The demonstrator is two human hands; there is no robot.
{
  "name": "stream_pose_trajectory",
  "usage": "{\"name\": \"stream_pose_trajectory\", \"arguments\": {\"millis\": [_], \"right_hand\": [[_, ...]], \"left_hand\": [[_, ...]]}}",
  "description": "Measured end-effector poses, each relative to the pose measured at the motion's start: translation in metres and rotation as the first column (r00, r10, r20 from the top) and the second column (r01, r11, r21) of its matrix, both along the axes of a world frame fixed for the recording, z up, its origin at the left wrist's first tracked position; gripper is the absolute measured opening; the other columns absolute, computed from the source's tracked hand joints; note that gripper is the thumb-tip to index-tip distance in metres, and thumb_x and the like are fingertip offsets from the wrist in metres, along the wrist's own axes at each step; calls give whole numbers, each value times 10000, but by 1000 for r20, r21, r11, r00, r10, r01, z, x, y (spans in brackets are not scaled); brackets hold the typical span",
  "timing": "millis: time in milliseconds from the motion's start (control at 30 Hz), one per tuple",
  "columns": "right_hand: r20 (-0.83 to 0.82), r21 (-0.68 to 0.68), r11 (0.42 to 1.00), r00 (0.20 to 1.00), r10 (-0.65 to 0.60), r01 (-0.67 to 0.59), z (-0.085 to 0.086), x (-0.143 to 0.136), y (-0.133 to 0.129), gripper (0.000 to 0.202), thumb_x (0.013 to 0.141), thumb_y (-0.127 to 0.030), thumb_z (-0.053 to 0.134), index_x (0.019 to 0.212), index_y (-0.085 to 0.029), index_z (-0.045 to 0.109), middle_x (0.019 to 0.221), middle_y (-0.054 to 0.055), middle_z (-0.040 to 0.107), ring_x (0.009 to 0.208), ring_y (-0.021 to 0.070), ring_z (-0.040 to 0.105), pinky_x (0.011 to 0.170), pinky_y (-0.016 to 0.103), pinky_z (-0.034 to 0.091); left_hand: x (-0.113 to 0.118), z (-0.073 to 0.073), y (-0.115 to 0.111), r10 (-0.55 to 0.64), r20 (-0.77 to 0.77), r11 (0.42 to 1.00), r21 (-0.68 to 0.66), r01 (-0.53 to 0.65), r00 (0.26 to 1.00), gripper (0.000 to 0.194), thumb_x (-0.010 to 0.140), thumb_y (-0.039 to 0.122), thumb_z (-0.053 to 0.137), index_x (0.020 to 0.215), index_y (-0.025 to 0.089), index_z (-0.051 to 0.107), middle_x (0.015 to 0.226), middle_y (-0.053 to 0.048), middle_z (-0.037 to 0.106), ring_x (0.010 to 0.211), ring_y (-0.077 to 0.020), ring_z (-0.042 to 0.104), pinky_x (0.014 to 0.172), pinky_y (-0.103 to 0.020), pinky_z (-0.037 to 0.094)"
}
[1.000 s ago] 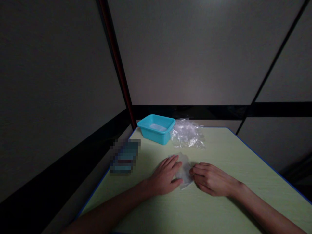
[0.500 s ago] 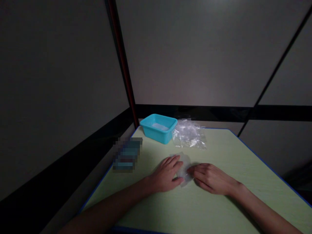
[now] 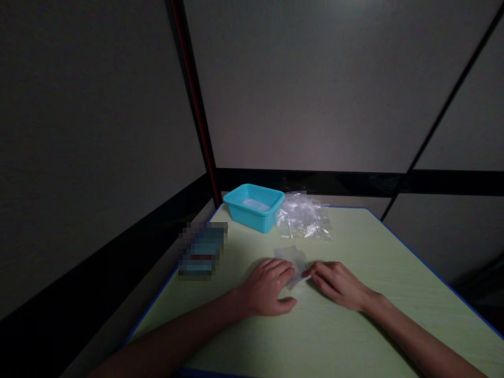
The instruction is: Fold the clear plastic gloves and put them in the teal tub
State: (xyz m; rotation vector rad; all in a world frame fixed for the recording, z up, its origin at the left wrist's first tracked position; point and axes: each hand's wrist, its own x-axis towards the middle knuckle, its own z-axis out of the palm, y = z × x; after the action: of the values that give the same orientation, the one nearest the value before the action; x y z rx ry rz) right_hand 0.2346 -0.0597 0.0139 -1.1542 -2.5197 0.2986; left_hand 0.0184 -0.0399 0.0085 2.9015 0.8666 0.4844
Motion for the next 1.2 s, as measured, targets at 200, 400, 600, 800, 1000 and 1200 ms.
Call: {"name": "stream_pose_trajectory", "arguments": {"millis": [200, 400, 600, 800, 1000, 1200], "right_hand": [[-62, -3, 997, 995, 77, -77, 1, 2, 2, 172, 821, -269, 429, 948, -175, 495, 824, 50, 593, 745, 155, 553, 670, 263, 413], [-16, 55, 979, 980, 199, -198, -4, 4, 11, 210, 815, -269, 435, 969, -162, 530, 937, 89, 590, 898, 187, 529, 790, 309, 400], [-109, -34, 995, 990, 89, -93, -5, 2, 11, 217, 869, -260, 346, 889, -168, 542, 797, 48, 591, 726, 144, 544, 658, 248, 407], [-414, -230, 970, 893, -176, 84, -15, -7, 23, 235, 824, -345, 401, 664, -175, 430, 522, -43, 434, 473, 87, 402, 437, 196, 286], [-579, -458, 881, 711, -399, 122, -24, -17, 44, 206, 687, -328, 500, 783, -183, 389, 439, -103, 388, 367, 59, 326, 361, 166, 222], [-576, -426, 880, 687, -443, 210, -31, -20, 54, 262, 633, -248, 517, 850, -193, 382, 440, -107, 436, 371, 80, 401, 372, 173, 282]], "left_hand": [[2, -3, 1, 17, -46, 998, 66, -13, 999, 270, 774, 171, 425, 1026, 165, 521, 1063, -67, 576, 984, -197, 516, 860, -328, 380], [3, -6, 3, 1, 29, 998, 62, -2, 1000, 236, 786, 152, 419, 977, 163, 556, 955, -56, 607, 903, -178, 542, 822, -310, 406], [5, -7, 5, 59, 249, 995, -92, -37, 967, 185, 758, 126, 454, 848, 152, 614, 857, -46, 606, 816, -152, 539, 742, -247, 412], [14, -15, 24, 418, 412, 798, -592, -112, 810, 206, 682, 143, 507, 479, 117, 524, 543, 9, 509, 562, -110, 501, 515, -189, 373], [18, -22, 46, 571, 389, 628, -774, -79, 723, 58, 636, 117, 486, 589, 110, 518, 501, 41, 484, 414, -74, 493, 384, -152, 371], [17, -21, 45, 670, 398, 558, -827, -72, 627, 432, 573, 30, 497, 963, 175, 382, 580, 104, 448, 359, -41, 492, 353, -118, 386]]}}
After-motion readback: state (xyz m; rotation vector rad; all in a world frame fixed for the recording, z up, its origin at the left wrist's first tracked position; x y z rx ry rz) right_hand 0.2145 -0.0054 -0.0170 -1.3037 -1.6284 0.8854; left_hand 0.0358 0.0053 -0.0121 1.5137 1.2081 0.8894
